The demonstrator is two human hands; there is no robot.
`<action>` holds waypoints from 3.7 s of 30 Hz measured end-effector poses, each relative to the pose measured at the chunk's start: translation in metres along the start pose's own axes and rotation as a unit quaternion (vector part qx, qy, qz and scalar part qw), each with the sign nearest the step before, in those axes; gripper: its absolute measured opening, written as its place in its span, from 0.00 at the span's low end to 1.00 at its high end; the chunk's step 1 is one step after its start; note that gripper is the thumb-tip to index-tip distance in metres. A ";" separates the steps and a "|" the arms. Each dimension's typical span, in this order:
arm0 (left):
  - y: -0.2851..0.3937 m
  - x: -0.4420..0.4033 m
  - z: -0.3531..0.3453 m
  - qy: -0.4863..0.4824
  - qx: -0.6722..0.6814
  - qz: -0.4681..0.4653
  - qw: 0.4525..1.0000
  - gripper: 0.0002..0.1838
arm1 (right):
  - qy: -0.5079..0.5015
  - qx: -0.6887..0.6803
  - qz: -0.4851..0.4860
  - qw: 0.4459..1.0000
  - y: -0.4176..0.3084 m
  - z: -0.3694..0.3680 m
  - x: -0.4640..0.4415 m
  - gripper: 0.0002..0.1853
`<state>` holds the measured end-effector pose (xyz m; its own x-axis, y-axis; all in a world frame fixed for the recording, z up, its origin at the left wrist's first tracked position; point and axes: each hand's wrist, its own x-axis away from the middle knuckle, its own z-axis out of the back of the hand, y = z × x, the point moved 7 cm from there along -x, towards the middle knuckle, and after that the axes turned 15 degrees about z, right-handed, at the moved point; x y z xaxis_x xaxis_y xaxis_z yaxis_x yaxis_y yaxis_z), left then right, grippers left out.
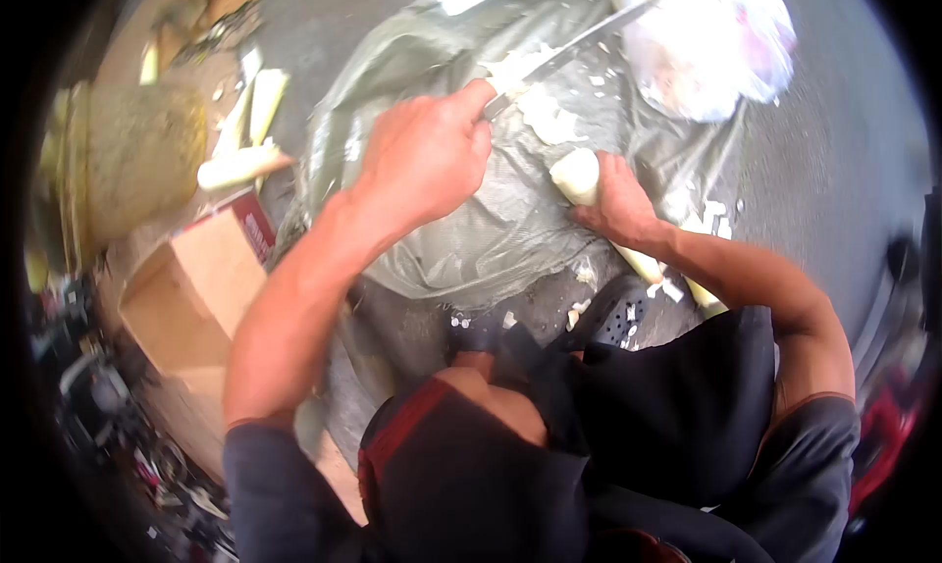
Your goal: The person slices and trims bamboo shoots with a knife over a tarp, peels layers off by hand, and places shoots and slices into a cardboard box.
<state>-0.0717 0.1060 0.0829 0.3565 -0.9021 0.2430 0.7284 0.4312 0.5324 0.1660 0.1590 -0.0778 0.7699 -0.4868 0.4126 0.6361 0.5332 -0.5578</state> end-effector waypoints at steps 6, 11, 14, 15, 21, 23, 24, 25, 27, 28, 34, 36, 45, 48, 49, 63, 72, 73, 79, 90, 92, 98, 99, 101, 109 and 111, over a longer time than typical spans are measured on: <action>0.007 0.022 0.066 -0.037 -0.139 0.041 0.989 0.09 | -0.015 -0.182 -0.048 0.982 0.016 0.017 -0.002 0.46; 0.011 -0.006 0.035 -0.125 -0.180 0.060 0.974 0.08 | 0.168 -0.098 0.022 0.981 0.019 0.003 0.014 0.47; 0.002 -0.022 -0.014 -0.115 -0.105 0.059 0.986 0.07 | 0.224 -0.084 0.028 0.971 0.016 0.008 0.016 0.46; 0.000 -0.025 -0.029 -0.120 -0.083 0.071 0.987 0.06 | 0.232 -0.082 0.032 0.969 0.020 0.004 0.018 0.46; -0.015 -0.003 -0.067 -0.085 0.066 0.111 0.988 0.09 | 0.224 -0.198 0.036 0.954 0.028 0.005 0.020 0.44; -0.021 0.026 -0.071 -0.074 0.046 0.111 0.990 0.10 | 0.246 -0.061 0.007 0.967 0.023 -0.005 0.024 0.46; -0.017 0.039 -0.068 -0.075 0.040 0.131 0.988 0.10 | 0.254 -0.053 0.007 0.966 0.017 -0.007 0.025 0.46; -0.024 0.049 -0.070 -0.072 0.022 0.121 0.990 0.10 | 0.269 -0.040 0.011 0.962 0.014 -0.001 0.024 0.47; -0.033 0.075 -0.076 -0.070 -0.008 0.100 0.993 0.09 | 0.239 -0.054 0.021 0.969 0.017 -0.004 0.021 0.46; -0.035 0.086 -0.079 -0.068 -0.025 0.100 0.992 0.09 | 0.227 -0.073 0.011 0.971 0.020 -0.004 0.020 0.42; -0.037 0.126 -0.089 -0.102 -0.040 0.102 0.989 0.08 | 0.224 -0.046 0.017 0.973 0.019 -0.011 0.021 0.45; -0.035 0.131 -0.094 -0.118 -0.047 0.103 0.987 0.08 | 0.228 -0.047 0.019 0.972 0.021 -0.011 0.021 0.44; -0.038 0.132 -0.107 -0.170 -0.066 0.111 0.977 0.08 | 0.242 -0.048 0.031 0.968 0.020 -0.010 0.020 0.43; -0.037 0.121 -0.117 -0.183 -0.061 0.101 0.976 0.08 | 0.227 -0.041 0.035 0.972 0.025 -0.013 0.019 0.43; -0.037 0.116 -0.123 -0.181 -0.056 0.097 0.977 0.08 | 0.224 -0.039 0.032 0.973 0.025 -0.013 0.019 0.44; 0.008 0.029 -0.172 -0.135 -0.009 0.046 0.990 0.09 | 0.209 -0.036 0.008 0.977 0.028 -0.012 0.018 0.47; 0.022 0.011 -0.184 -0.114 -0.022 0.029 0.993 0.10 | 0.249 -0.022 0.015 0.968 0.022 -0.009 0.019 0.47; 0.024 0.008 -0.188 -0.118 -0.033 0.025 0.992 0.10 | 0.253 -0.024 0.014 0.967 0.019 -0.009 0.020 0.47; 0.009 -0.005 -0.183 -0.114 -0.033 0.033 0.992 0.12 | 0.273 -0.045 0.010 0.961 0.027 -0.008 0.021 0.47; -0.029 0.105 -0.112 -0.131 -0.016 0.057 0.990 0.09 | 0.255 -0.017 0.034 0.966 0.020 -0.011 0.024 0.45; -0.034 0.117 -0.116 -0.144 -0.021 0.077 0.986 0.09 | 0.244 -0.005 0.026 0.969 0.025 -0.015 0.021 0.45; -0.044 0.120 -0.140 -0.174 0.002 0.102 0.979 0.09 | 0.262 0.003 0.047 0.964 0.020 -0.010 0.018 0.43; -0.042 0.113 -0.143 -0.173 0.007 0.098 0.980 0.09 | 0.259 -0.001 0.049 0.965 0.022 -0.009 0.016 0.43; -0.036 0.103 -0.148 -0.183 0.008 0.100 0.978 0.09 | 0.251 -0.015 0.053 0.966 0.022 -0.009 0.016 0.42; -0.006 0.038 -0.179 -0.157 0.047 0.088 0.983 0.11 | 0.259 -0.024 0.061 0.964 0.021 -0.003 0.015 0.41; 0.002 0.024 -0.187 -0.147 0.049 0.084 0.984 0.11 | 0.259 -0.022 0.059 0.964 0.022 -0.004 0.015 0.42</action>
<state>0.0483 0.0874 -0.0617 0.2719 -0.7888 0.5512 0.6090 0.5845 0.5362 0.1913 0.1607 -0.0862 0.7005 -0.7108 -0.0632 0.5342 0.5811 -0.6139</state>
